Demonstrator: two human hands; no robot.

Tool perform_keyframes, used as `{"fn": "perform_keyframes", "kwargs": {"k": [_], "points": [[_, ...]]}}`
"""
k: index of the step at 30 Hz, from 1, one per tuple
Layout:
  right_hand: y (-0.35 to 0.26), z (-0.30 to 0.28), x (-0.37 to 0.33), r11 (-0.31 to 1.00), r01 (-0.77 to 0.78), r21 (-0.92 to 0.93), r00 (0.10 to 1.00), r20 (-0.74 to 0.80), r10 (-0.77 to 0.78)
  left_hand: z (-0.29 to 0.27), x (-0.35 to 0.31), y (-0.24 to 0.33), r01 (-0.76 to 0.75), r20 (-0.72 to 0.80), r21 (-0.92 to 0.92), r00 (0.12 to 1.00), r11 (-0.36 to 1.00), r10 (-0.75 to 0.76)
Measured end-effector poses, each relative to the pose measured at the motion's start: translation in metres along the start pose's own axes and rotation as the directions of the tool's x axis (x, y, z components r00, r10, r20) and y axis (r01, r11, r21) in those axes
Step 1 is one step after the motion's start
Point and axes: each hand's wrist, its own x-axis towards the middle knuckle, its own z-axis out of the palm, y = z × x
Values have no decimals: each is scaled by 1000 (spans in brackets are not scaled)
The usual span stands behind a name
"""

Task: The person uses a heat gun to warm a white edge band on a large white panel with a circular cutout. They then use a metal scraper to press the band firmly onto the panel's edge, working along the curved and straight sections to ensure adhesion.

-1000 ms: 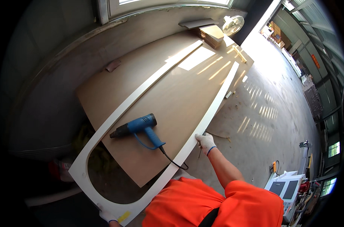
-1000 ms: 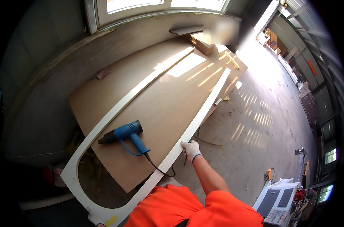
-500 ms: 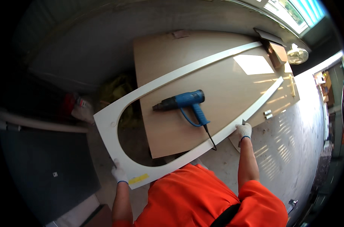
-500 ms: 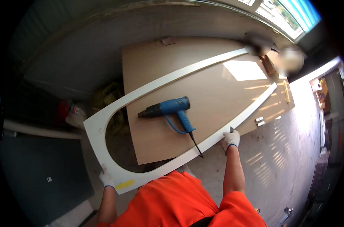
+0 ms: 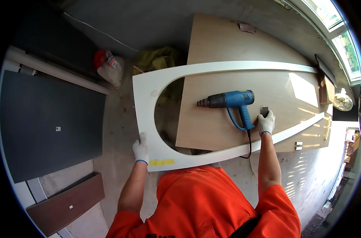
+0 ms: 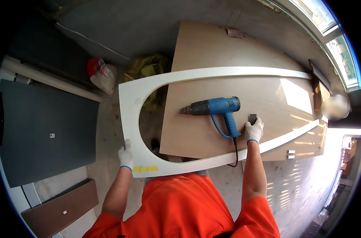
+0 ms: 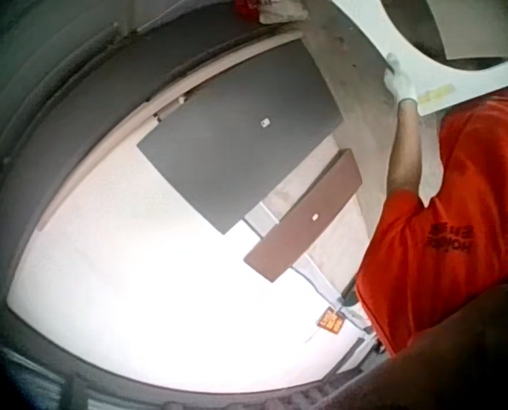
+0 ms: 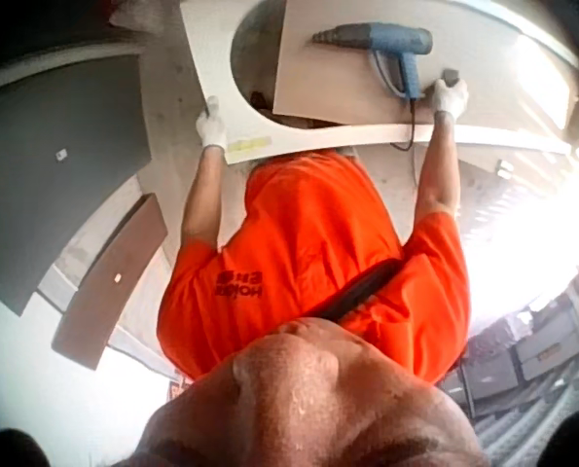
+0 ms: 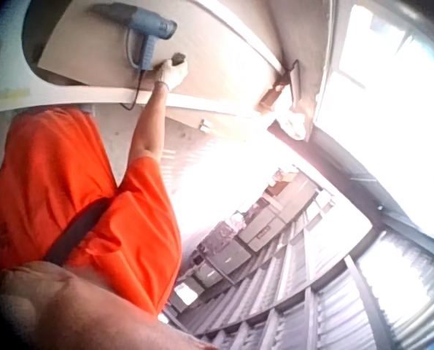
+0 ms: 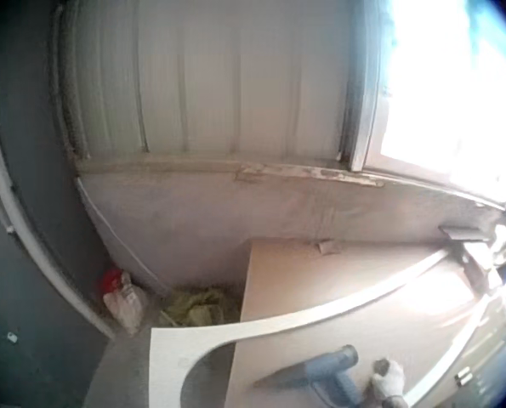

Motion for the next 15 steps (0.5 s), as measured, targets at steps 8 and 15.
{"fn": "perform_keyframes", "kwargs": {"k": [8,15], "points": [[-15,-19,-84,973,231,-25,960,-157,-232,4,47,26,112,168,-84,981,990,-97],[-77,-7,-117,927,329,-183,942,-8,-336,17,63,19,113,258,-106,963,988,-83]]}}
